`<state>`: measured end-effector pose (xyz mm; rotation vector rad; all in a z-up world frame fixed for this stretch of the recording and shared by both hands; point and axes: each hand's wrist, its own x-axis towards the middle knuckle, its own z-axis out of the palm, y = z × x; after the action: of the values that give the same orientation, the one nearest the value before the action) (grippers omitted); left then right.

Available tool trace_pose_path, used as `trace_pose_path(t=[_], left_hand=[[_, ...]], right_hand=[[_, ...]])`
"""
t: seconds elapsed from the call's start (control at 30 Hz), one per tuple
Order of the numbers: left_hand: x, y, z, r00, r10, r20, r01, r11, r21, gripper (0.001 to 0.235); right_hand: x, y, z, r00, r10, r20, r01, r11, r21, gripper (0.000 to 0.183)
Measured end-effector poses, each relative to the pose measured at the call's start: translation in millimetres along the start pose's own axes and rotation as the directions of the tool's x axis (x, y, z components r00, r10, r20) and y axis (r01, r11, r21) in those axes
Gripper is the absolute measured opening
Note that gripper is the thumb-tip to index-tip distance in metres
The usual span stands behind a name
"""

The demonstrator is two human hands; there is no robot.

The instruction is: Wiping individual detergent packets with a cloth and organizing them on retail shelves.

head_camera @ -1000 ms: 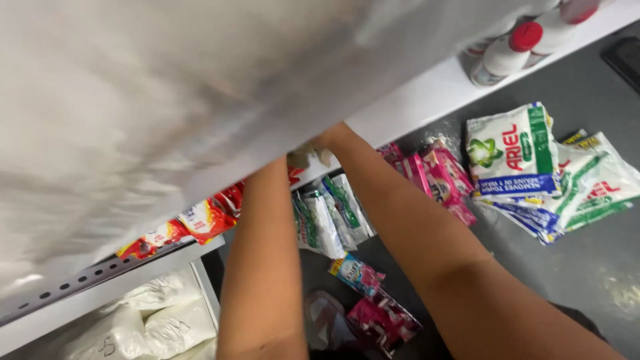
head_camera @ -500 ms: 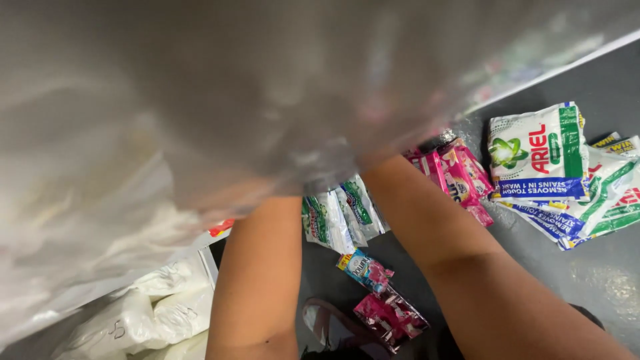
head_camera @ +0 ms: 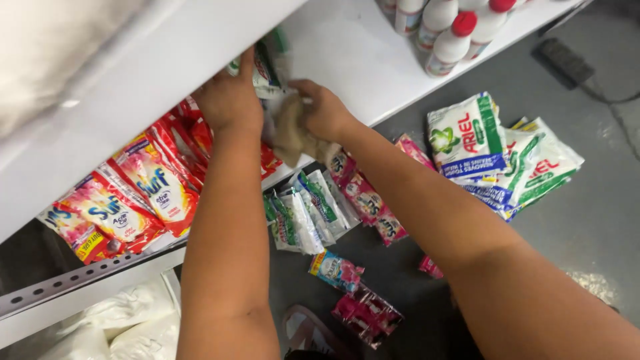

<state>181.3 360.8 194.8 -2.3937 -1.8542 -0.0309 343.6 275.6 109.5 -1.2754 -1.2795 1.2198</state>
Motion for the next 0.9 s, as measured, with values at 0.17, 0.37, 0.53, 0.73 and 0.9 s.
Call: trace_pose_path(t=[0.17, 0.37, 0.53, 0.73, 0.9], left_hand=[[-11.0, -0.1, 4.2, 0.965, -0.143, 0.222, 0.073, 0.953, 0.296, 0.043], [-35.4, 16.4, -17.0, 0.987, -0.069, 0.142, 0.046, 0.987, 0.153, 0.072], [-99.1, 52.8, -33.0, 0.976, 0.205, -0.069, -0.207, 0.978, -0.024, 0.076], [-176.2, 115.5, 21.1, 0.764, 0.609, -0.214, -0.645, 0.708, -0.286, 0.046], [-218.8, 186.4, 21.8, 0.781, 0.624, -0.007, -0.547, 0.679, -0.489, 0.04]], right_hand=[[-48.3, -38.9, -46.8, 0.972, 0.165, 0.166, -0.138, 0.978, -0.159, 0.057], [-100.7, -57.8, -104.9, 0.961, 0.207, 0.182, -0.082, 0.845, -0.528, 0.06], [-135.8, -95.4, -176.1, 0.843, 0.501, 0.195, -0.09, 0.49, -0.867, 0.054], [-196.6, -26.8, -301.8, 0.93, 0.213, -0.301, -0.365, 0.651, -0.666, 0.055], [-210.5, 79.1, -323.8, 0.878, 0.35, -0.327, -0.435, 0.868, -0.238, 0.047]])
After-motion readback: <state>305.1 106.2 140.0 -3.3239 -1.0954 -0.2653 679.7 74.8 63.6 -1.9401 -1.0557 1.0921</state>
